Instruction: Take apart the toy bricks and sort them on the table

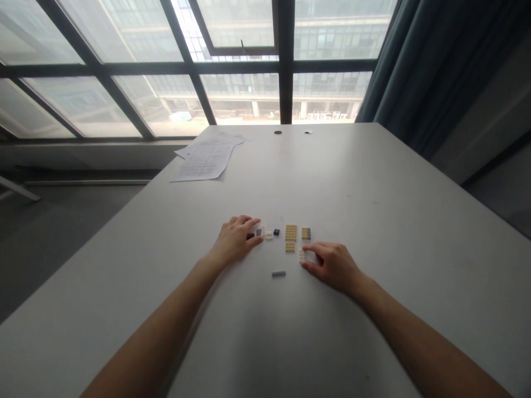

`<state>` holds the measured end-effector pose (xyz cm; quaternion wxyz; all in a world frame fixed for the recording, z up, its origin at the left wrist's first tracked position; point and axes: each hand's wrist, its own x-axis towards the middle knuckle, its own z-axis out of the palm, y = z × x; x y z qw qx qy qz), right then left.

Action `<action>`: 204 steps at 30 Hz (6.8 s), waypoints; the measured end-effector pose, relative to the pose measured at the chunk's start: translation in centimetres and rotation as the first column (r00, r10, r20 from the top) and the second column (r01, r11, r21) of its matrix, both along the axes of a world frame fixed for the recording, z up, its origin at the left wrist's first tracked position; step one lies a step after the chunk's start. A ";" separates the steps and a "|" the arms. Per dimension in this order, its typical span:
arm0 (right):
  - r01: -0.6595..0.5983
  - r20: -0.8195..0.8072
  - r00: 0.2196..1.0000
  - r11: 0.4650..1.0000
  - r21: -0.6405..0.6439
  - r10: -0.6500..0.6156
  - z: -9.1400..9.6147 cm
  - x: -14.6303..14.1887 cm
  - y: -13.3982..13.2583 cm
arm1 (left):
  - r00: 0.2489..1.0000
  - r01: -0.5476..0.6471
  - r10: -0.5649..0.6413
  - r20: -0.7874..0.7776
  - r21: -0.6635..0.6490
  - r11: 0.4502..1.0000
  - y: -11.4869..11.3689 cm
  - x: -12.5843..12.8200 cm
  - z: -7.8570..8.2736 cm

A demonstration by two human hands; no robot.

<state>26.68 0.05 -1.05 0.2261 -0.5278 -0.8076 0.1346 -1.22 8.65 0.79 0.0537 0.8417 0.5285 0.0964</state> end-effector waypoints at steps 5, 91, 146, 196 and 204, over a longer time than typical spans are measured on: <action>-0.003 0.005 1.000 1.000 -0.009 0.003 0.1 0.0 0.0 | 0.998 0.063 -0.063 0.009 -0.118 0.991 0.6 -0.7 0.5; 0.003 0.019 1.000 1.000 -0.019 -0.003 0.3 0.5 -1.1 | 0.946 0.306 -0.311 0.093 0.061 0.950 -7.0 7.2 0.0; 0.020 -0.082 0.996 0.998 -0.053 -0.024 0.0 0.3 -1.1 | 0.967 -0.253 0.257 -0.002 0.167 0.953 -1.2 2.6 0.3; -0.006 0.035 0.999 0.997 -0.072 0.008 0.5 1.1 -0.5 | 0.636 -0.156 0.201 0.745 -0.131 0.979 -3.7 6.0 2.5; 0.169 0.013 0.986 0.984 -0.051 -0.169 0.2 5.0 1.6 | 0.544 -0.041 0.203 0.814 -0.215 0.976 -3.8 6.2 2.1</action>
